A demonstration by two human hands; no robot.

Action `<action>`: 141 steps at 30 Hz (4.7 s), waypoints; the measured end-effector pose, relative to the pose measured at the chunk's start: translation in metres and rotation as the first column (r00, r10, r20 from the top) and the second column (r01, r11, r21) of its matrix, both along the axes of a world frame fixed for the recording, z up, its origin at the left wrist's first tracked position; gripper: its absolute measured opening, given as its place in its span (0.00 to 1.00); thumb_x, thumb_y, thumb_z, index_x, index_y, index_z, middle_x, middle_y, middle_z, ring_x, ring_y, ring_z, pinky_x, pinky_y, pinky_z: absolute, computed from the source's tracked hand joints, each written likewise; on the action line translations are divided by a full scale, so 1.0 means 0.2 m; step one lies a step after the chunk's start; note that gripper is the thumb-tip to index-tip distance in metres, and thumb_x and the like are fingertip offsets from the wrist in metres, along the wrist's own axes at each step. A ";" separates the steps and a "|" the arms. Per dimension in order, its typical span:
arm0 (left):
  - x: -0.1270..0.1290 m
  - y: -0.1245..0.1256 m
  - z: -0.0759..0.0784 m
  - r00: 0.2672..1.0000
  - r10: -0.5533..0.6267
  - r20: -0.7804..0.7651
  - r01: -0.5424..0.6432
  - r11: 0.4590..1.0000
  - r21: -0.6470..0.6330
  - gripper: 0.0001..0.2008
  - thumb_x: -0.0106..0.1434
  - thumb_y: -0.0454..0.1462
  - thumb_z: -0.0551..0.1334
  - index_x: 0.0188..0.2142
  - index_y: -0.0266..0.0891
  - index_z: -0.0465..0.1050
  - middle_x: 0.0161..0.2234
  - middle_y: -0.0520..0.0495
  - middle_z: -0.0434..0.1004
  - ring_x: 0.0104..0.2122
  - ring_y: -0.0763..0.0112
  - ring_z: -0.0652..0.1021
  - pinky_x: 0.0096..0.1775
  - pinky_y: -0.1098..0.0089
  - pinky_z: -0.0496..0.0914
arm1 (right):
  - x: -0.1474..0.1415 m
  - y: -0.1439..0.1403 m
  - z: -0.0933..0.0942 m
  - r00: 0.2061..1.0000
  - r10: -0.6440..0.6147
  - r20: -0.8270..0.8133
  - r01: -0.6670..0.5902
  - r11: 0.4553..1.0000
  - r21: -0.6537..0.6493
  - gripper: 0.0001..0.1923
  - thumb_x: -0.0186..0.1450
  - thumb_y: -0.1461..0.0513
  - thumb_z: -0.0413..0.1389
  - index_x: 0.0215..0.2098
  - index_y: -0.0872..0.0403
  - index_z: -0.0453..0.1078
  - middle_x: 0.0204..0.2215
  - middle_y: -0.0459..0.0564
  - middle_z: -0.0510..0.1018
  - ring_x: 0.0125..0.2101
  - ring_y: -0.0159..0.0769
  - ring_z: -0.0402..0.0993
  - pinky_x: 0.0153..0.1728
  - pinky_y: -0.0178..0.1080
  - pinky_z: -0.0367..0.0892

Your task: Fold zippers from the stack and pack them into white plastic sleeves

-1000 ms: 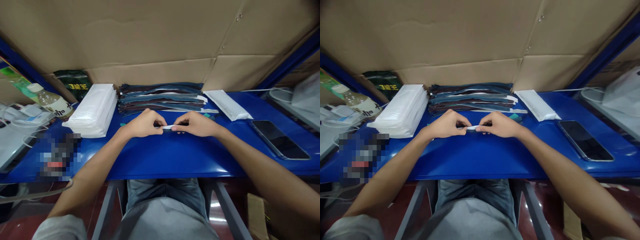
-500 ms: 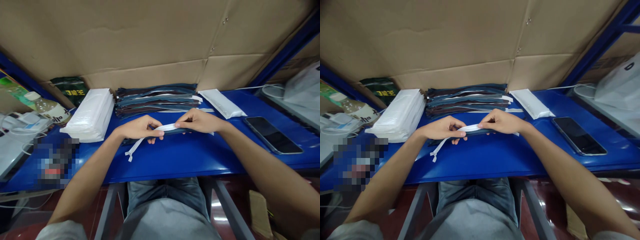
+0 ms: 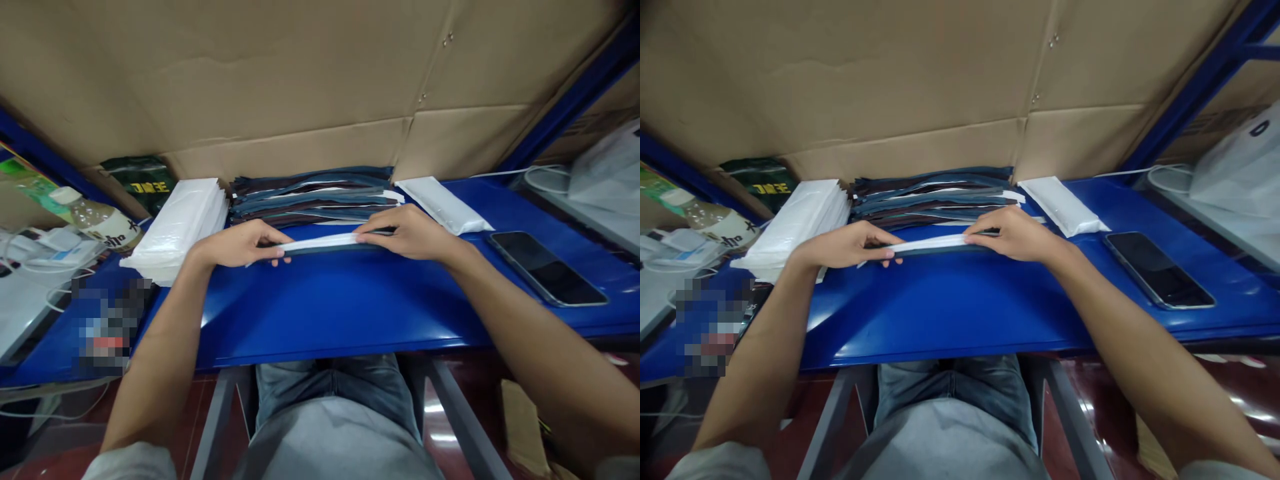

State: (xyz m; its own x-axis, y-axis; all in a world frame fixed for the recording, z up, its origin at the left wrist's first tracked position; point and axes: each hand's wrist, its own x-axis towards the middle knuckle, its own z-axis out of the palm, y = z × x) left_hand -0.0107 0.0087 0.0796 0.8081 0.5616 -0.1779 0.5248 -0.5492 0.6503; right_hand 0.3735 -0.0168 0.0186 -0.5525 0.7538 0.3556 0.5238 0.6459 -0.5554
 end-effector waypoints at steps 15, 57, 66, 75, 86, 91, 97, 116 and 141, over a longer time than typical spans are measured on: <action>-0.15 0.19 -0.22 0.953 0.239 -0.186 -0.100 0.829 0.551 0.13 0.69 0.39 0.68 0.51 0.49 0.88 0.51 0.44 0.90 0.50 0.53 0.86 0.54 0.58 0.75 | 0.12 0.10 -0.08 0.862 -0.100 0.497 -0.058 0.954 0.294 0.14 0.72 0.66 0.56 0.47 0.48 0.85 0.47 0.55 0.86 0.44 0.49 0.83 0.40 0.46 0.73; 0.09 0.12 -0.33 0.984 0.130 0.121 -0.173 0.856 0.487 0.15 0.79 0.39 0.60 0.61 0.43 0.79 0.50 0.41 0.87 0.51 0.56 0.86 0.54 0.59 0.75 | 0.03 0.13 -0.14 0.978 -0.175 0.114 0.166 0.983 0.085 0.12 0.76 0.53 0.59 0.45 0.48 0.84 0.46 0.51 0.89 0.47 0.49 0.85 0.51 0.48 0.76; 0.09 0.15 -0.36 0.975 0.098 0.197 -0.183 0.859 0.479 0.14 0.77 0.36 0.57 0.48 0.43 0.84 0.49 0.44 0.87 0.49 0.60 0.84 0.55 0.60 0.74 | 0.06 0.14 -0.16 0.985 -0.152 0.076 0.149 0.988 0.048 0.13 0.76 0.58 0.56 0.52 0.47 0.82 0.49 0.52 0.88 0.47 0.48 0.85 0.51 0.48 0.77; 0.07 0.17 -0.37 0.973 0.125 0.192 -0.199 0.876 0.440 0.11 0.72 0.42 0.68 0.50 0.43 0.85 0.50 0.44 0.87 0.47 0.59 0.84 0.52 0.61 0.76 | 0.04 0.13 -0.14 0.981 -0.131 0.144 0.108 0.981 0.159 0.11 0.73 0.56 0.61 0.48 0.48 0.85 0.49 0.52 0.88 0.48 0.50 0.86 0.53 0.50 0.76; 0.06 0.18 -0.37 0.974 0.119 0.192 -0.191 0.885 0.424 0.11 0.75 0.42 0.66 0.51 0.45 0.86 0.50 0.47 0.89 0.48 0.60 0.86 0.51 0.60 0.76 | 0.05 0.13 -0.14 0.979 -0.053 0.195 0.024 0.988 0.150 0.12 0.77 0.54 0.59 0.46 0.49 0.85 0.48 0.54 0.88 0.47 0.48 0.85 0.52 0.49 0.76; 0.06 0.17 -0.37 0.958 0.163 0.235 -0.243 0.897 0.368 0.11 0.75 0.44 0.67 0.51 0.46 0.87 0.51 0.47 0.89 0.49 0.60 0.87 0.52 0.60 0.77 | 0.01 0.14 -0.17 0.979 -0.035 0.202 0.008 0.991 0.132 0.15 0.76 0.52 0.62 0.54 0.51 0.83 0.53 0.56 0.86 0.52 0.52 0.84 0.56 0.51 0.75; 0.07 0.16 -0.36 0.943 0.188 0.276 -0.274 0.909 0.314 0.12 0.75 0.45 0.67 0.51 0.46 0.87 0.50 0.47 0.90 0.50 0.60 0.87 0.53 0.59 0.79 | -0.02 0.14 -0.19 0.979 -0.044 0.199 0.011 0.986 0.167 0.11 0.77 0.57 0.58 0.48 0.51 0.84 0.48 0.54 0.88 0.48 0.50 0.84 0.53 0.51 0.75; 0.08 0.18 -0.39 0.959 0.153 0.238 -0.237 0.893 0.382 0.11 0.74 0.45 0.68 0.51 0.47 0.86 0.50 0.48 0.89 0.48 0.59 0.86 0.52 0.60 0.77 | -0.05 0.13 -0.18 0.984 -0.060 0.169 0.040 0.992 0.123 0.12 0.77 0.56 0.57 0.43 0.50 0.82 0.43 0.53 0.88 0.44 0.49 0.84 0.49 0.48 0.73; 0.10 0.18 -0.37 0.965 0.038 0.258 -0.146 0.899 0.414 0.09 0.73 0.42 0.68 0.47 0.46 0.87 0.53 0.45 0.87 0.53 0.57 0.84 0.59 0.56 0.75 | -0.06 0.13 -0.21 0.974 -0.142 0.174 0.108 0.976 0.190 0.14 0.79 0.62 0.52 0.57 0.51 0.77 0.50 0.55 0.87 0.48 0.49 0.85 0.51 0.48 0.76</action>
State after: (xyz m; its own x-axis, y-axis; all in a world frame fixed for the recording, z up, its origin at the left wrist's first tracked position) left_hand 0.0089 0.0439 0.0063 0.7369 0.6128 0.2855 0.4459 -0.7579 0.4762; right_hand 0.3623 0.0100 -0.0230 -0.5269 0.7549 0.3904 0.6896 0.6483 -0.3227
